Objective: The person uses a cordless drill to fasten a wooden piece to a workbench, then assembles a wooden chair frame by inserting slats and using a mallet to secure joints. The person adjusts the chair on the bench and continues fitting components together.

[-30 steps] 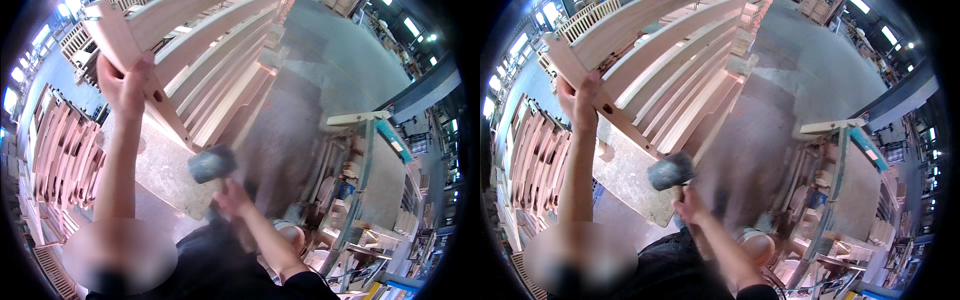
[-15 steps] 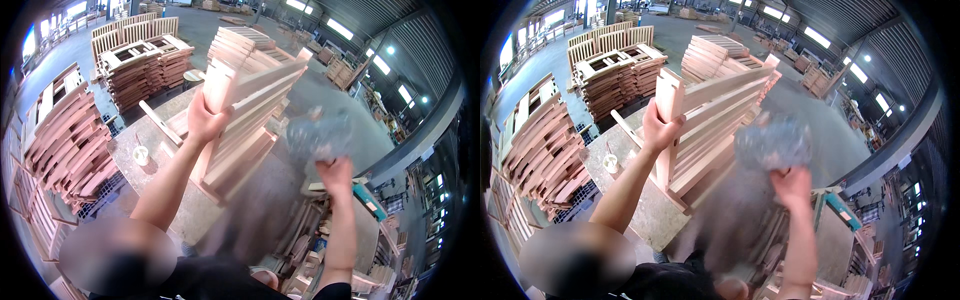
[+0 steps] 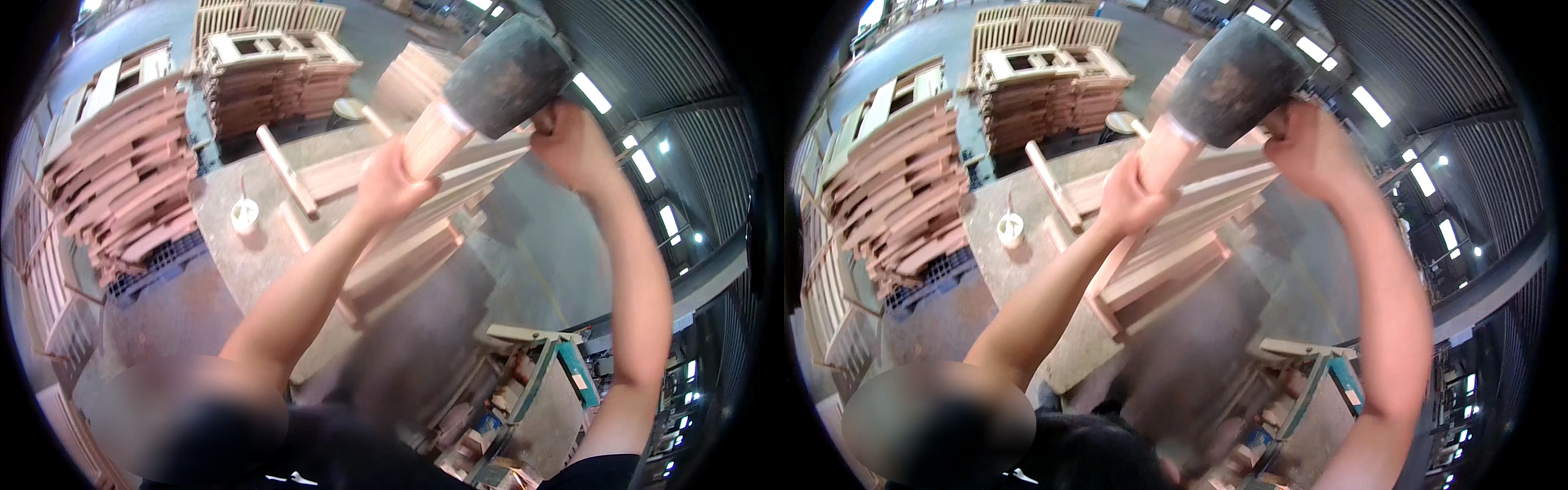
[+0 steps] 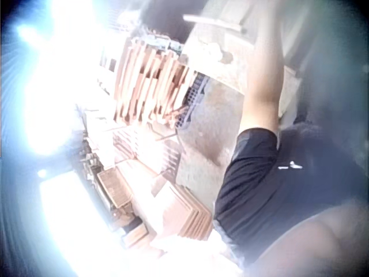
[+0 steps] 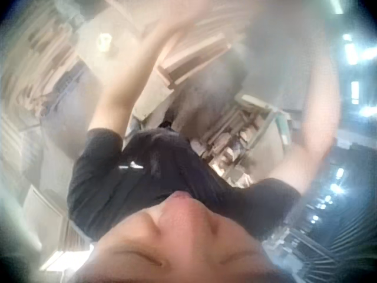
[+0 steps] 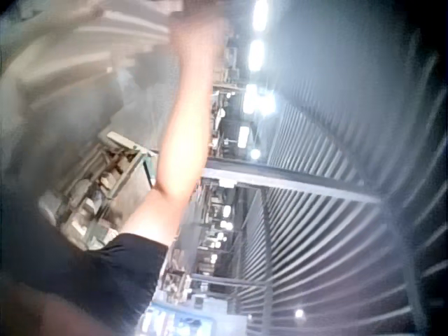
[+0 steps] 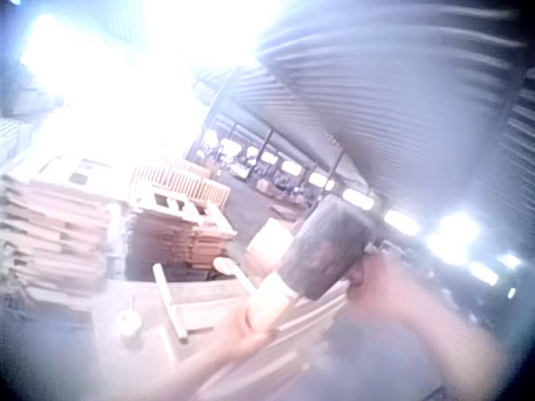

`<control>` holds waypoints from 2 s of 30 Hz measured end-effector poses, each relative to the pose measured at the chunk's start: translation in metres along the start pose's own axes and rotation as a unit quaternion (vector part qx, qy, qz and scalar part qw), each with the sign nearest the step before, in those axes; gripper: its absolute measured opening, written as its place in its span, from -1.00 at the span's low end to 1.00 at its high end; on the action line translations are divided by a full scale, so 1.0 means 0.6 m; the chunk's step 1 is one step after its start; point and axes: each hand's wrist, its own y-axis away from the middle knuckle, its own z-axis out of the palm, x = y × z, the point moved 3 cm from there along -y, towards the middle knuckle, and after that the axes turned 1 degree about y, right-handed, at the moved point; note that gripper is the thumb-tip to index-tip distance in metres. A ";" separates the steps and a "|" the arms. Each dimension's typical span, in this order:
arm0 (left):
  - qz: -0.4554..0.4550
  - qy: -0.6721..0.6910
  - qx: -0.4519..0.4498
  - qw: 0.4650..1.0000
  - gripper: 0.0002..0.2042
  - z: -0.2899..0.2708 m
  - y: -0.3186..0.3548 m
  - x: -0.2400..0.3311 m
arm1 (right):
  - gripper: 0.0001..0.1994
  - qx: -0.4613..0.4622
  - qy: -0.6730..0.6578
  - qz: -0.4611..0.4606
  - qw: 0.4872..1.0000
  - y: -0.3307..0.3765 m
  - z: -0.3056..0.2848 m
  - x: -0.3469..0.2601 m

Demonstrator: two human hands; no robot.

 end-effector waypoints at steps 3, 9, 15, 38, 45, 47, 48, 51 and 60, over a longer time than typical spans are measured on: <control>0.008 -0.009 0.006 1.000 -0.43 -0.005 -0.007 0.004 | -0.79 -0.039 0.059 -0.032 0.997 -0.021 -0.020 -0.003; 0.050 -0.001 0.014 0.999 -0.44 -0.007 -0.016 -0.019 | -0.74 0.056 0.103 -0.066 0.991 -0.046 -0.094 0.047; 0.041 -0.016 -0.001 0.999 -0.38 -0.003 -0.014 -0.011 | -0.73 0.030 0.107 -0.002 0.994 0.030 -0.139 0.081; 0.039 0.033 0.003 0.999 -0.38 -0.012 -0.017 -0.018 | -0.72 0.106 0.148 -0.060 0.982 -0.013 -0.142 0.097; 0.040 0.028 0.006 0.999 -0.40 -0.013 -0.016 -0.009 | -0.69 0.016 0.106 0.002 0.994 0.059 -0.165 0.108; 0.035 0.027 0.006 0.999 -0.42 -0.018 -0.013 -0.005 | -0.67 -0.015 0.068 -0.015 0.997 0.049 -0.114 0.080; 0.034 0.063 -0.011 0.997 -0.43 0.022 -0.002 -0.006 | -0.66 -0.058 0.093 0.002 0.994 0.053 -0.116 0.045; 0.055 -0.008 0.023 0.998 -0.47 -0.033 -0.016 -0.025 | -0.64 -0.143 -0.024 -0.028 0.989 -0.017 -0.007 -0.029; 0.057 0.032 0.014 0.998 -0.45 0.003 -0.020 -0.018 | -0.71 0.034 -0.053 -0.055 0.996 0.062 0.044 -0.019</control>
